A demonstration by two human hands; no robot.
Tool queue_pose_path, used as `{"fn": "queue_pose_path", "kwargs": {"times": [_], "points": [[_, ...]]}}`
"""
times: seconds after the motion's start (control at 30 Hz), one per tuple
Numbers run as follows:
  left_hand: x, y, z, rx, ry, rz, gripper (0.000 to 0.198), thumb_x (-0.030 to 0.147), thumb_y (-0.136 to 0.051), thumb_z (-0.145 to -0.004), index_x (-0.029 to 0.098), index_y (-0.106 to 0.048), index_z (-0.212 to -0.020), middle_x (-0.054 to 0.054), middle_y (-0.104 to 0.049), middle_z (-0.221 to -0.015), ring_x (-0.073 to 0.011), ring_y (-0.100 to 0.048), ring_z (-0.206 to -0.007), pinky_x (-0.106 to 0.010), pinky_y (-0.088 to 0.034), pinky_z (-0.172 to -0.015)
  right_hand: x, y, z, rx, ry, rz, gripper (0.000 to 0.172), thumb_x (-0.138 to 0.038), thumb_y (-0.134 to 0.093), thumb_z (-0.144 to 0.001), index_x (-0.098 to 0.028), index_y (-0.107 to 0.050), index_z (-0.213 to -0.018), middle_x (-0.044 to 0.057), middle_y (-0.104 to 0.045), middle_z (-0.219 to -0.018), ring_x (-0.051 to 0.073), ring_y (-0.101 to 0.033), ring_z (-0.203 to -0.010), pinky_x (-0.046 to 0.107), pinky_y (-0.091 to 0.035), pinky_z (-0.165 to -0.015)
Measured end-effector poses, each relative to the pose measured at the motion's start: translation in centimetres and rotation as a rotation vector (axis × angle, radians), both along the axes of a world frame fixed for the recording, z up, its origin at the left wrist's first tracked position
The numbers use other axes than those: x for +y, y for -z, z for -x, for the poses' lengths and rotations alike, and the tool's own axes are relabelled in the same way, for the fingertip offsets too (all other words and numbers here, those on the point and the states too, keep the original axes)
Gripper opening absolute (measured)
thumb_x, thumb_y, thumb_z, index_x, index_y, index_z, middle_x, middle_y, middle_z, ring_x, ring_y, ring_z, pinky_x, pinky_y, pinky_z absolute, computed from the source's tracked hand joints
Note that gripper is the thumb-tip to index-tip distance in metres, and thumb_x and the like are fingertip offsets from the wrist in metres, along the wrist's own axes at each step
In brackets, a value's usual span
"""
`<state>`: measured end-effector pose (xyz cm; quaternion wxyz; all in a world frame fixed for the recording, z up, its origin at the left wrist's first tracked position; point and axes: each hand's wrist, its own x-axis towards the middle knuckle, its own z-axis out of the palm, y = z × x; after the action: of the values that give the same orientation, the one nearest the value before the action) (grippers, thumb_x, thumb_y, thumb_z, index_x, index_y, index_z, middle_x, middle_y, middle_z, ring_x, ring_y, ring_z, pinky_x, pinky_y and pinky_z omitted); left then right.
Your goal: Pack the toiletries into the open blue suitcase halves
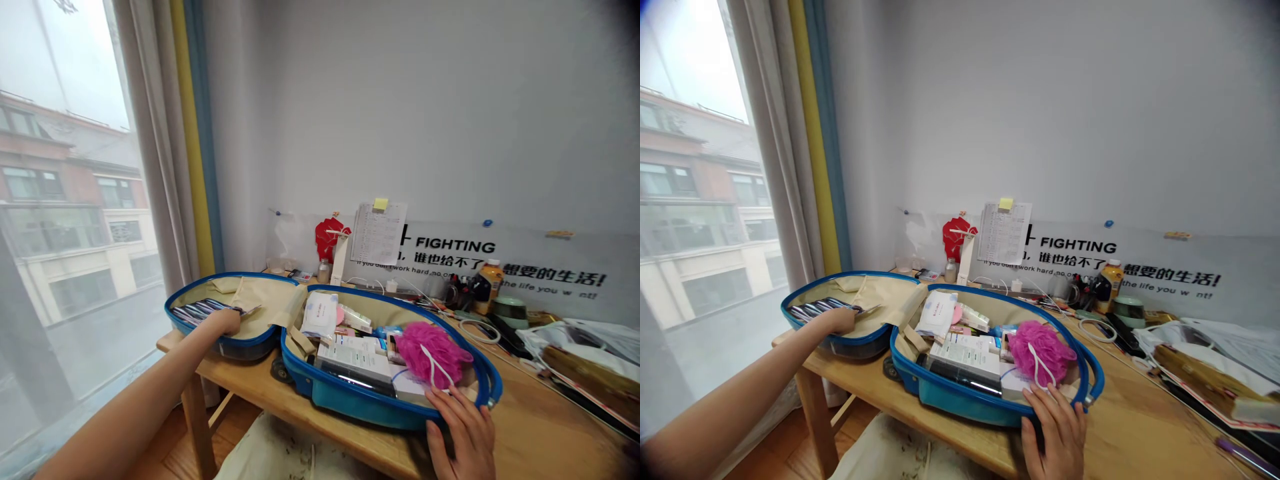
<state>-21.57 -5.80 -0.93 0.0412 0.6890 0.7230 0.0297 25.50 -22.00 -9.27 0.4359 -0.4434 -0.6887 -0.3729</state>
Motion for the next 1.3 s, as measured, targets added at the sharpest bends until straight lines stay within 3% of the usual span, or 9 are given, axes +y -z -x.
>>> {"fn": "queue_pose_path", "kwargs": {"times": [0.33, 0.43, 0.53, 0.63, 0.7, 0.77, 0.97, 1.1, 1.3], "points": [[-3.8, -5.8, -1.4, -0.194, -0.087, -0.501, 0.053, 0.025, -0.019, -0.096, 0.009, -0.027, -0.146, -0.016, -0.041, -0.146, -0.0251, -0.041, -0.134, -0.039, -0.036, -0.109, 0.1, 0.1, 0.0, -0.002, 0.012, -0.008, 0.03, -0.029, -0.042, -0.088, -0.023, -0.054, -0.115, 0.007, -0.064, -0.102, 0.024, -0.055, -0.107, 0.046, -0.028, -0.105], [-5.4, -5.3, -4.9, -0.238, 0.008, -0.572, 0.054, 0.027, -0.017, -0.096, 0.013, -0.026, -0.147, -0.008, -0.032, -0.153, -0.019, -0.029, -0.141, -0.034, -0.028, -0.115, 0.2, 0.2, 0.1, 0.006, 0.011, -0.007, 0.031, -0.029, -0.042, -0.088, -0.023, -0.053, -0.116, 0.007, -0.064, -0.102, 0.025, -0.056, -0.107, 0.047, -0.028, -0.106], [-6.9, -4.1, -8.7, -0.28, 0.317, -0.557, 0.052, 0.023, -0.024, -0.094, 0.022, -0.033, -0.145, -0.003, -0.028, -0.155, -0.0179, -0.028, -0.141, -0.035, -0.028, -0.115, 0.2, 0.1, 0.1, 0.007, 0.012, -0.005, 0.03, -0.029, -0.042, -0.088, -0.023, -0.053, -0.115, 0.007, -0.064, -0.103, 0.024, -0.056, -0.107, 0.046, -0.028, -0.106], [-7.8, -3.5, -11.3, -0.201, 0.673, -0.35, 0.052, 0.016, -0.035, -0.089, 0.032, -0.045, -0.138, 0.001, -0.033, -0.153, -0.0195, -0.032, -0.139, -0.039, -0.03, -0.114, 0.1, 0.1, 0.0, 0.008, 0.021, 0.005, 0.03, -0.031, -0.041, -0.089, -0.024, -0.054, -0.115, 0.006, -0.065, -0.103, 0.024, -0.057, -0.106, 0.046, -0.028, -0.105], [-8.0, -3.5, -12.3, -0.122, 0.776, -0.2, 0.048, 0.016, -0.039, -0.088, 0.037, -0.054, -0.129, 0.003, -0.037, -0.15, -0.0228, -0.032, -0.139, -0.046, -0.03, -0.113, 0.1, 0.1, -0.1, 0.011, 0.02, 0.003, 0.03, -0.031, -0.042, -0.089, -0.024, -0.054, -0.115, 0.006, -0.065, -0.103, 0.024, -0.057, -0.106, 0.046, -0.029, -0.105], [-7.9, -3.7, -13.0, -0.08, 0.809, -0.116, 0.043, 0.019, -0.042, -0.089, 0.038, -0.059, -0.123, 0.003, -0.039, -0.148, -0.0255, -0.031, -0.14, -0.051, -0.029, -0.112, 0.1, 0.2, -0.1, 0.016, 0.019, 0.001, 0.03, -0.032, -0.042, -0.089, -0.024, -0.054, -0.115, 0.006, -0.065, -0.103, 0.024, -0.057, -0.106, 0.046, -0.029, -0.105], [-7.9, -3.4, -14.4, -0.047, 0.827, -0.03, 0.039, 0.032, -0.033, -0.095, 0.03, -0.063, -0.12, -0.004, -0.05, -0.139, -0.0209, -0.049, -0.127, -0.037, -0.04, -0.105, 0.1, 0.2, 0.1, 0.004, 0.011, -0.022, 0.03, -0.03, -0.04, -0.09, -0.021, -0.054, -0.114, 0.008, -0.064, -0.101, 0.025, -0.055, -0.106, 0.047, -0.028, -0.105], [-8.5, -2.6, -15.2, -0.058, 0.786, -0.065, 0.046, 0.046, -0.027, -0.097, 0.029, -0.065, -0.116, -0.006, -0.052, -0.138, -0.0249, -0.05, -0.127, -0.043, -0.039, -0.104, 0.1, 0.4, 0.0, 0.031, 0.006, -0.006, 0.03, -0.031, -0.042, -0.088, -0.024, -0.055, -0.114, 0.007, -0.064, -0.102, 0.025, -0.056, -0.106, 0.047, -0.028, -0.105], [-10.1, 0.0, -14.8, -0.217, 0.577, -0.448, 0.04, 0.043, -0.035, -0.096, 0.031, -0.054, -0.13, -0.004, -0.044, -0.146, -0.0252, -0.034, -0.138, -0.053, -0.021, -0.115, 0.3, 0.7, -0.3, 0.027, 0.021, -0.001, 0.03, -0.031, -0.041, -0.088, -0.024, -0.054, -0.114, 0.006, -0.065, -0.102, 0.025, -0.057, -0.105, 0.047, -0.029, -0.104]]}}
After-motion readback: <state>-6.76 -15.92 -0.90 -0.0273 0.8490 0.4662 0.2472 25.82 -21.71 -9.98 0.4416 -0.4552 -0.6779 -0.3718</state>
